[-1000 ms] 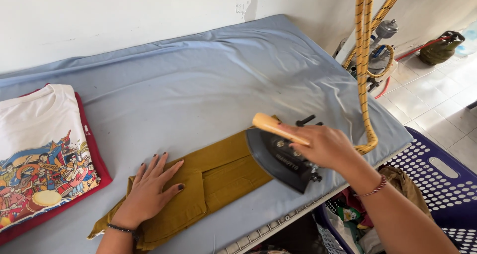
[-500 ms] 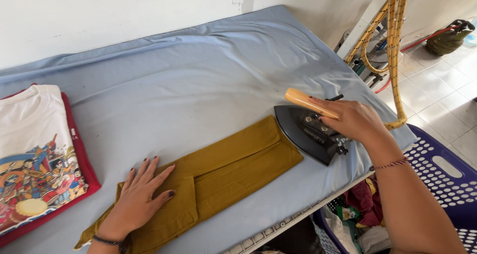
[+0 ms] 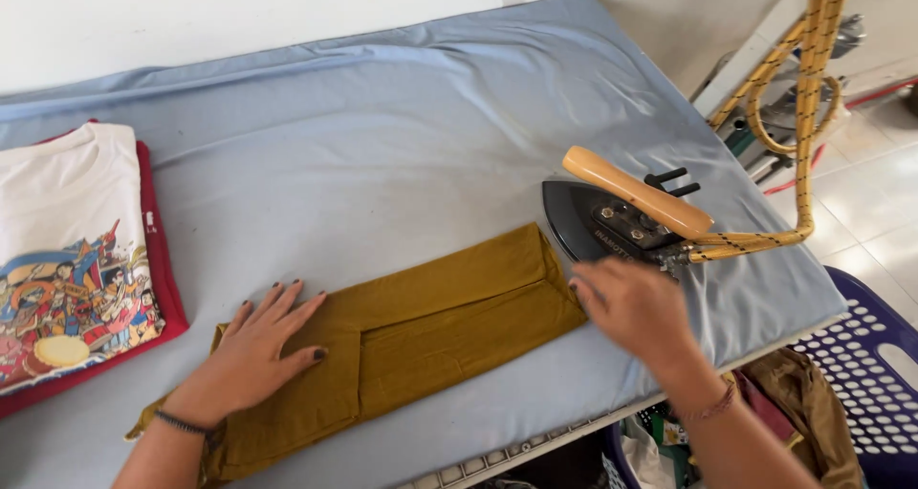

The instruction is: The person irons a mustard-colored shirt on a padded ironing board, smoothing the fabric with a black electric iron. After folding the shirt, the person retrieves a white shirt with a dinosaur print from a laundry basket, turns it inside out, and irons it on the same board.

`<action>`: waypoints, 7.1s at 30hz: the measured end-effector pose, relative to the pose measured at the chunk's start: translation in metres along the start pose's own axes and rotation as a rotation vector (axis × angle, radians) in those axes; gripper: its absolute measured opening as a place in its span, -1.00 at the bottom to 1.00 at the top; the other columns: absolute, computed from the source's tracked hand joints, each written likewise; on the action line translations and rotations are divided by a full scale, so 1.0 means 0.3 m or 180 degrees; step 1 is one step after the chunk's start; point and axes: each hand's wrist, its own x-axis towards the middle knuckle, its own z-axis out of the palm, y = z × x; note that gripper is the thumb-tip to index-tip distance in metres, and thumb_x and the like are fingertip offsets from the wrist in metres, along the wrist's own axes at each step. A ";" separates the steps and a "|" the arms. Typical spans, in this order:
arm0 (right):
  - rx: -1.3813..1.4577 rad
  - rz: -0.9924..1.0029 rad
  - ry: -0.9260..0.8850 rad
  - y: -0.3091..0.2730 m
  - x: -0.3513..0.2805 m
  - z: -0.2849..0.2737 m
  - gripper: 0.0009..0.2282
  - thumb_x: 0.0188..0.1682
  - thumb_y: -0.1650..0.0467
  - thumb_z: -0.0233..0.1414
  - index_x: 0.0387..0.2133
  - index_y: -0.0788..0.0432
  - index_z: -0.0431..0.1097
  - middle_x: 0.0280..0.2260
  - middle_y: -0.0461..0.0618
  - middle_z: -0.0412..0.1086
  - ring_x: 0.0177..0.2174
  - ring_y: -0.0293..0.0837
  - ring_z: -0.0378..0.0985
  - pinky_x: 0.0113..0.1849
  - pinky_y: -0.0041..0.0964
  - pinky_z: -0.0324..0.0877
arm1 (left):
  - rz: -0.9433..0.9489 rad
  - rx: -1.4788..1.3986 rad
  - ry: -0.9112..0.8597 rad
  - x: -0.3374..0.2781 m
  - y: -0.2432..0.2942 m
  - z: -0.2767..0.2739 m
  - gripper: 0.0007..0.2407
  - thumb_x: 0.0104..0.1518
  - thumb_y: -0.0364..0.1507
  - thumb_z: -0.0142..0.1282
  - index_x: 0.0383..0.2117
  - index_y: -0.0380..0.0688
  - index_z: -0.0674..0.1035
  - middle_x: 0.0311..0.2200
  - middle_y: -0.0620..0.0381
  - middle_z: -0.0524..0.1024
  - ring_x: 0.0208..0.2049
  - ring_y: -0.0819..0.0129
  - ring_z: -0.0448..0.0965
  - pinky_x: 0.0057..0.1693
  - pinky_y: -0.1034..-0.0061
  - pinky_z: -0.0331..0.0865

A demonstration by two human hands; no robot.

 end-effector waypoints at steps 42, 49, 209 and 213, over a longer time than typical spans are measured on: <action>0.2922 -0.0770 -0.0876 -0.906 0.161 0.056 -0.72 -0.15 0.47 0.27 -0.21 0.21 0.37 -0.38 -0.07 0.43 -0.40 -0.27 0.48 -0.35 -0.38 0.42 | 0.1237 -0.3003 0.0527 0.109 -0.100 -0.264 -0.62 -0.10 -0.71 -0.02 -0.11 -0.21 0.60 -0.20 0.22 0.62 -0.12 0.48 0.55 0.02 0.52 0.46; 0.3006 -0.1618 -0.1462 -1.113 0.125 0.182 -0.67 -0.15 0.43 0.27 -0.12 0.22 0.39 -0.17 0.07 0.46 -0.36 -0.11 0.61 -0.33 -0.29 0.53 | -0.0414 -0.4322 0.0024 -0.093 -0.276 -0.110 -0.61 0.13 -0.47 -0.14 0.09 -0.15 0.57 -0.36 0.14 0.44 -0.43 0.42 0.45 -0.28 0.50 0.44; 0.0425 -0.1048 -0.1328 -0.445 -0.142 0.252 -0.30 0.03 -0.08 -0.22 0.37 -0.01 0.03 0.38 0.09 -0.07 0.35 0.20 -0.18 0.22 0.39 -0.41 | -0.0397 0.0210 0.1714 -0.145 0.353 0.218 -0.44 0.14 -0.14 0.02 0.31 0.14 0.25 0.36 -0.02 0.11 0.35 -0.03 0.09 0.27 -0.45 -0.20; 0.0376 -0.1067 -0.1279 -0.427 -0.133 0.259 -0.30 0.02 -0.10 -0.23 0.37 -0.03 0.02 0.38 0.06 -0.06 0.36 0.17 -0.16 0.22 0.40 -0.40 | -0.0393 0.0236 0.1827 -0.151 0.332 0.216 -0.45 0.14 -0.16 0.02 0.31 0.16 0.26 0.37 0.03 0.11 0.36 -0.02 0.09 0.27 -0.44 -0.18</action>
